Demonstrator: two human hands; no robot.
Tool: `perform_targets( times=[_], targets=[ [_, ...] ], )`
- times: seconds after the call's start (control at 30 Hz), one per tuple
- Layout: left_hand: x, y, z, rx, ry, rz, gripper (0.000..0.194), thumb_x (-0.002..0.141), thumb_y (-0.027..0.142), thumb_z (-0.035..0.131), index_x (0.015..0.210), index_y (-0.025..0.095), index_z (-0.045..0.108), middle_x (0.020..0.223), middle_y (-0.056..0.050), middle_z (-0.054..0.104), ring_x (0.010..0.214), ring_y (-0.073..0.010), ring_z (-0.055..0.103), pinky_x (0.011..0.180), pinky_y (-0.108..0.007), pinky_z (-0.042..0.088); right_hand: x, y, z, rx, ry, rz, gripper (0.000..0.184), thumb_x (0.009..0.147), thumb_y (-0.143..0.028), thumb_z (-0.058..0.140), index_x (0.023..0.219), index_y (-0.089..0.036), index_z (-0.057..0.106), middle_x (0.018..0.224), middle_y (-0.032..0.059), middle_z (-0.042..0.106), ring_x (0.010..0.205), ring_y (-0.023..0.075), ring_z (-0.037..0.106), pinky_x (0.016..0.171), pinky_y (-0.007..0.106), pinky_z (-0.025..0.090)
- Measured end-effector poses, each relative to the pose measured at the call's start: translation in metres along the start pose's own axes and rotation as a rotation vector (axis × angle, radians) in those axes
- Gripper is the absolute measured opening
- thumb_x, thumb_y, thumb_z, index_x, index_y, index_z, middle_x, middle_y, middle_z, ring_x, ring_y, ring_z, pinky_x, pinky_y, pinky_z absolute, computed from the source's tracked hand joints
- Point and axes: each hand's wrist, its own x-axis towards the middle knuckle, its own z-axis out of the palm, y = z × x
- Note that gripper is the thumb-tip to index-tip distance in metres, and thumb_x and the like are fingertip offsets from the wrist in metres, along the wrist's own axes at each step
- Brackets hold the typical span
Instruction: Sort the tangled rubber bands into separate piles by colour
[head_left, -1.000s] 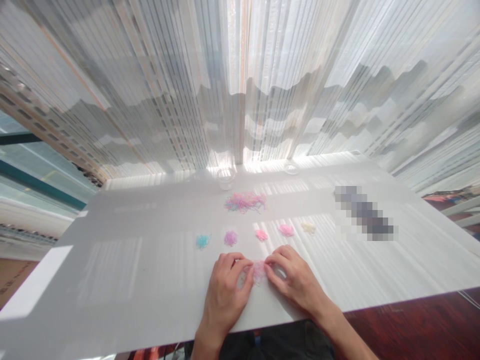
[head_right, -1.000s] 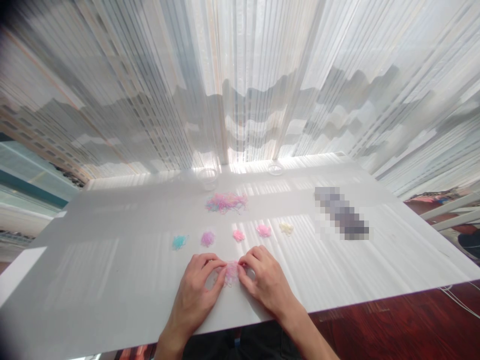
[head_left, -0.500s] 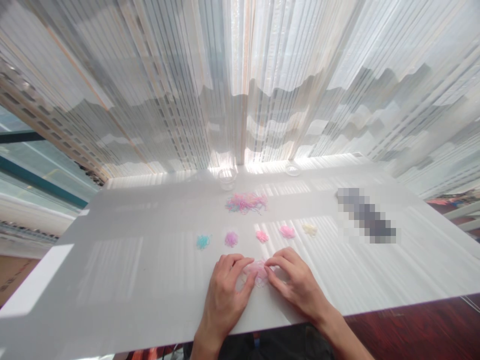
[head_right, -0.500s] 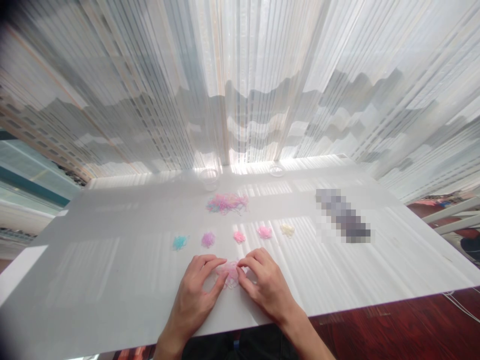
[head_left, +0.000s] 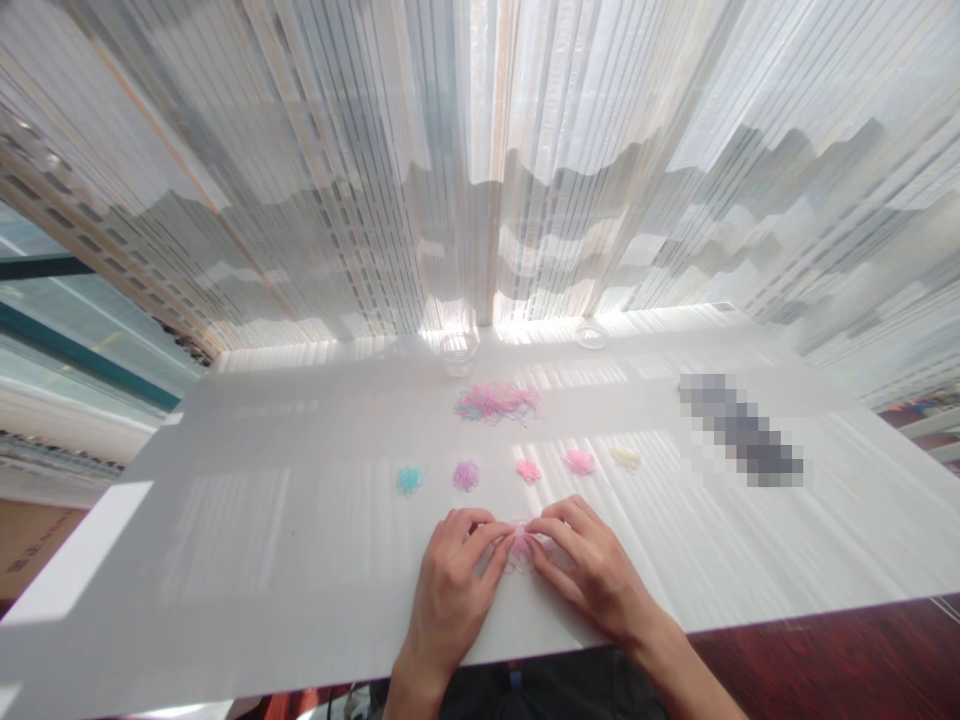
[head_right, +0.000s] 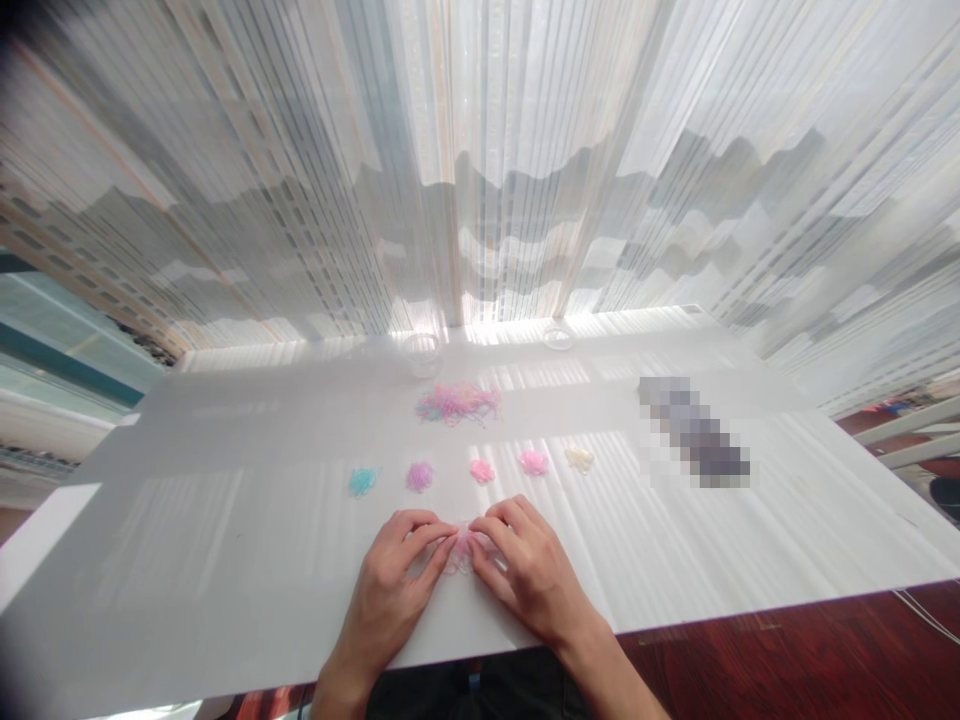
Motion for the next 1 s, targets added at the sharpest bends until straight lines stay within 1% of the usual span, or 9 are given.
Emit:
perform_targets(
  times=[0.13, 0.43, 0.6, 0.83, 1.0],
  targets=[
    [-0.0008, -0.0009, 0.0001, -0.006, -0.011, -0.016, 0.015, 0.103, 0.022, 0.058, 0.107, 0.023, 0.073, 0.095, -0.006, 0.068, 0.085, -0.0206, 0.065, 0.078, -0.035, 0.057, -0.0007, 0.0005, 0.0001, 0.012, -0.011, 0.028, 0.014, 0.1, -0.017, 0.058, 0.11, -0.021, 0.067, 0.09, 0.0064, 0.064, 0.083, 0.0215, 0.062, 0.071, 0.035, 0.058],
    [-0.0014, 0.0001, -0.0008, -0.043, -0.014, -0.025, 0.012, 0.103, 0.022, 0.059, 0.103, 0.022, 0.071, 0.095, -0.006, 0.068, 0.086, -0.0202, 0.066, 0.078, -0.033, 0.057, -0.0032, 0.0027, 0.0013, 0.019, 0.024, 0.015, 0.013, 0.1, -0.016, 0.059, 0.109, -0.021, 0.067, 0.089, 0.0059, 0.064, 0.082, 0.021, 0.062, 0.07, 0.034, 0.058],
    [-0.0012, -0.0003, -0.0003, -0.094, -0.021, -0.045, 0.012, 0.103, 0.02, 0.059, 0.105, 0.021, 0.071, 0.096, -0.006, 0.068, 0.087, -0.0193, 0.067, 0.077, -0.031, 0.057, -0.0027, 0.0027, 0.0015, 0.02, 0.051, 0.009, 0.012, 0.1, -0.015, 0.059, 0.108, -0.022, 0.066, 0.088, 0.0055, 0.064, 0.082, 0.0203, 0.062, 0.07, 0.033, 0.057],
    [-0.0023, -0.0029, 0.0012, -0.112, -0.037, -0.057, 0.013, 0.102, 0.021, 0.06, 0.108, 0.022, 0.071, 0.098, -0.005, 0.068, 0.08, -0.0171, 0.065, 0.076, -0.03, 0.056, -0.0037, 0.0041, 0.0032, 0.043, 0.088, -0.013, 0.01, 0.1, -0.014, 0.06, 0.105, -0.021, 0.065, 0.088, 0.0057, 0.064, 0.081, 0.0199, 0.061, 0.068, 0.032, 0.056],
    [-0.0029, -0.003, 0.001, -0.113, -0.035, -0.063, 0.012, 0.102, 0.02, 0.059, 0.105, 0.022, 0.071, 0.096, -0.005, 0.068, 0.079, -0.0167, 0.064, 0.075, -0.03, 0.056, -0.0036, 0.0039, 0.0032, 0.046, 0.108, -0.011, 0.011, 0.099, -0.013, 0.061, 0.105, -0.021, 0.065, 0.087, 0.0056, 0.064, 0.08, 0.02, 0.062, 0.068, 0.032, 0.056]
  ],
)
